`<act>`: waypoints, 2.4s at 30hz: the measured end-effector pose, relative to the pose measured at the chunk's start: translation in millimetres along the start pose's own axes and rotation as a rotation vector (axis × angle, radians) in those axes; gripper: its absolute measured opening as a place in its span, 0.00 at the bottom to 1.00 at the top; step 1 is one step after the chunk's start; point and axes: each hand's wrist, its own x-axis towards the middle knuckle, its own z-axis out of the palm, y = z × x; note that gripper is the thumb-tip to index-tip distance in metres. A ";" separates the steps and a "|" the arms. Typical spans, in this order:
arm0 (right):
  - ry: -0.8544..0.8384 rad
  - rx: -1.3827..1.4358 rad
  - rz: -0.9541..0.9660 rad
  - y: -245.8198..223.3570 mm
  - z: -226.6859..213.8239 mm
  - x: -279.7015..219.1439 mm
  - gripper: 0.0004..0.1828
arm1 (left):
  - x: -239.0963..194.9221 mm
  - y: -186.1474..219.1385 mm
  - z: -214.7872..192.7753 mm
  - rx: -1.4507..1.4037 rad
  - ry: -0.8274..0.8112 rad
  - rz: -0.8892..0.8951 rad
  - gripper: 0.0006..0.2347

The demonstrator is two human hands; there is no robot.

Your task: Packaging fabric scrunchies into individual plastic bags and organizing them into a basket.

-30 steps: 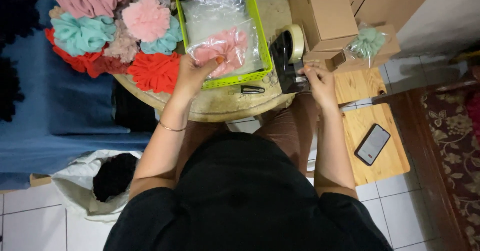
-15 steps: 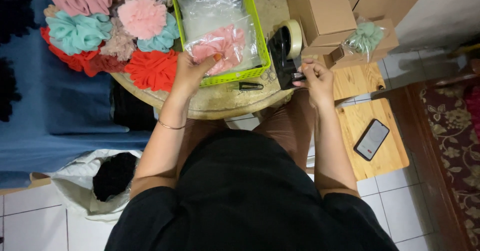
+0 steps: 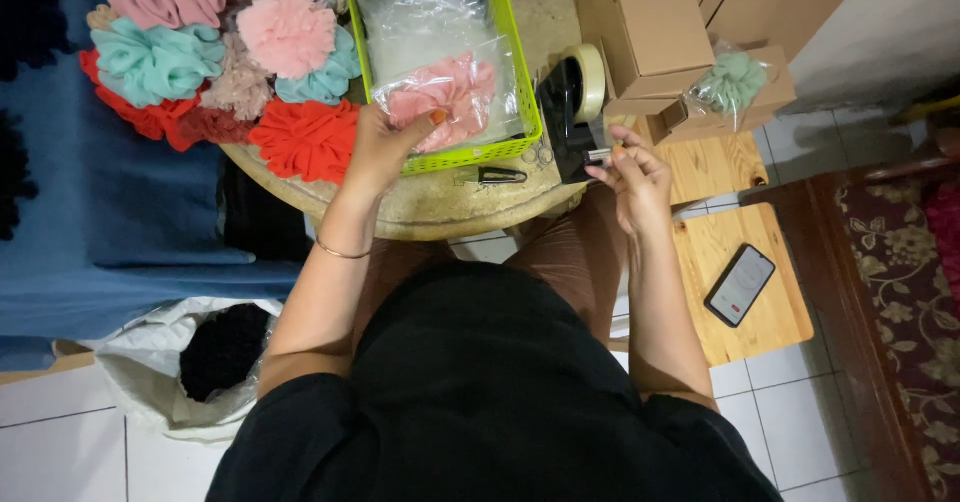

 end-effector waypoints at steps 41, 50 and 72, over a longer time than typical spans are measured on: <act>-0.102 -0.403 -0.216 -30.7 5.6 -41.6 0.08 | -2.3 3.4 5.0 -0.080 0.076 -0.006 0.06; -0.457 -0.321 -0.269 -48.9 120.3 -35.3 0.28 | -8.0 27.8 20.5 -0.123 0.065 0.042 0.07; -0.328 -0.288 -0.252 -39.2 156.8 -18.5 0.15 | -33.9 63.2 52.0 -0.028 -0.065 0.192 0.12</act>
